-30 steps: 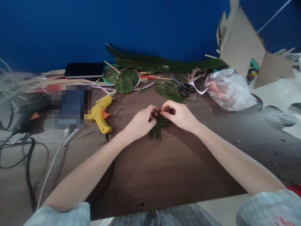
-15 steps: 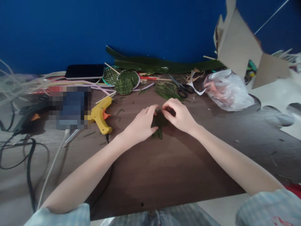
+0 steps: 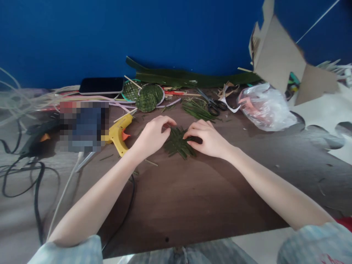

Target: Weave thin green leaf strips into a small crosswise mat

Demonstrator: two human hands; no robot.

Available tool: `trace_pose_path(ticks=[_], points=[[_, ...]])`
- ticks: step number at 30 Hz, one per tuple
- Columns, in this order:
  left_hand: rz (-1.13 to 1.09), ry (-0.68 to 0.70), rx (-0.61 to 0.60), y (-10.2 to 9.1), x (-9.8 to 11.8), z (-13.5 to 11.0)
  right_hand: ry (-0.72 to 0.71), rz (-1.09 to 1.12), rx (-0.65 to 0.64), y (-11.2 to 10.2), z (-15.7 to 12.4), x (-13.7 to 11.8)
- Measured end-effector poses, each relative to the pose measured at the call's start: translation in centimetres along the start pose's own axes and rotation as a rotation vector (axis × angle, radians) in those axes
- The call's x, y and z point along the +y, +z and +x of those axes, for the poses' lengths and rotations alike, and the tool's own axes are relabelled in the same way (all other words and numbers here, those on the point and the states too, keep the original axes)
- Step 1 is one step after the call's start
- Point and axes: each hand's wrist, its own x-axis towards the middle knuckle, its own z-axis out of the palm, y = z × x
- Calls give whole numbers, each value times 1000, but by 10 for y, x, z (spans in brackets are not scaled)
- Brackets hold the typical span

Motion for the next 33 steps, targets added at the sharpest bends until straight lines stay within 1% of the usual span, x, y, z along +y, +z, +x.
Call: trace_pose_path(ticks=[2, 4, 6, 7, 10, 14, 16, 18, 20, 24, 27, 33], points=[[57, 31, -21, -3, 1, 0, -45, -9, 24, -1, -1, 1], [107, 70, -75, -4, 0, 0, -58, -8, 68, 0, -1, 0], [145, 107, -134, -3, -2, -1, -22, -12, 106, 2, -2, -5], [160, 119, -159, -2, -3, -1, 21, -22, 111, 3, -1, -8], [197, 131, -207, 1, -4, -2, 109, -94, 81, 7, -1, -14], [217, 113, -231, 1, -5, -2, 60, -82, 11, 7, -1, -13], [229, 100, -241, 1, -4, -2, 26, -53, 0, 5, -1, -11], [238, 98, -249, 1, -4, -2, 6, -20, 20, 3, -1, -9], [252, 90, -249, 2, -4, -3, 18, 1, 57, 4, -1, -9], [318, 68, -198, 8, -4, -4, 113, -5, 131, 9, -2, -9], [369, 64, -168, 11, -5, -4, 143, -20, 138, 13, -2, -8], [415, 76, -155, 15, -5, -5, 133, -6, 136, 15, -2, -8]])
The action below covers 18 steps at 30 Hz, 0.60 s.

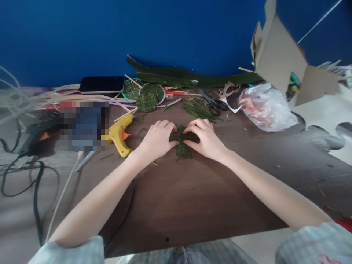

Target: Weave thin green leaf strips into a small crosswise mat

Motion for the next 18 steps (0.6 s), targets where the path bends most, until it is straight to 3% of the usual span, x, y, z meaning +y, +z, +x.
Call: trace_pose_path(ticks=[18], points=[[-19, 1, 3, 2, 1, 1, 11, 50, -10, 0, 1, -2]])
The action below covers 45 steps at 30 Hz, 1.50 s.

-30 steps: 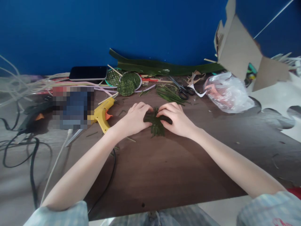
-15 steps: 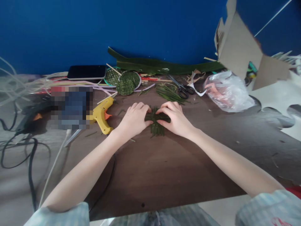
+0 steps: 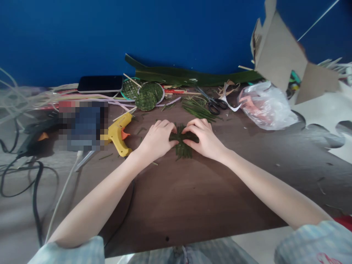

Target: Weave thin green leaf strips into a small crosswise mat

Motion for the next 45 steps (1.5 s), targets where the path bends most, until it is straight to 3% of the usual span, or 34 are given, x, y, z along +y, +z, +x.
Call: trace_pose_path(ticks=[7, 45], points=[[-20, 33, -3, -1, 1, 0, 41, -136, 37, 1, -1, 4], [21, -41, -11, -1, 5, 0, 29, -171, 26, 0, 0, 2]])
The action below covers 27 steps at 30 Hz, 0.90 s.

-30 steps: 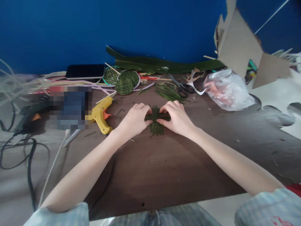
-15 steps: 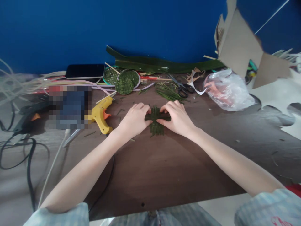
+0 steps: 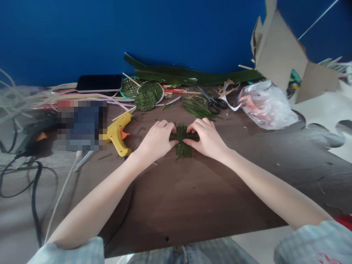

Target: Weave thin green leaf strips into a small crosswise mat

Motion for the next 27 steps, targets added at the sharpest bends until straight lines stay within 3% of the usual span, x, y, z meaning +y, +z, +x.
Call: trace_pose_path(ticks=[16, 27], points=[[-50, 35, 4, -8, -7, 3, 12, 28, -4, 2, -1, 3], [-108, 32, 86, 3, -10, 6, 41, 30, -33, 0, 1, 1]])
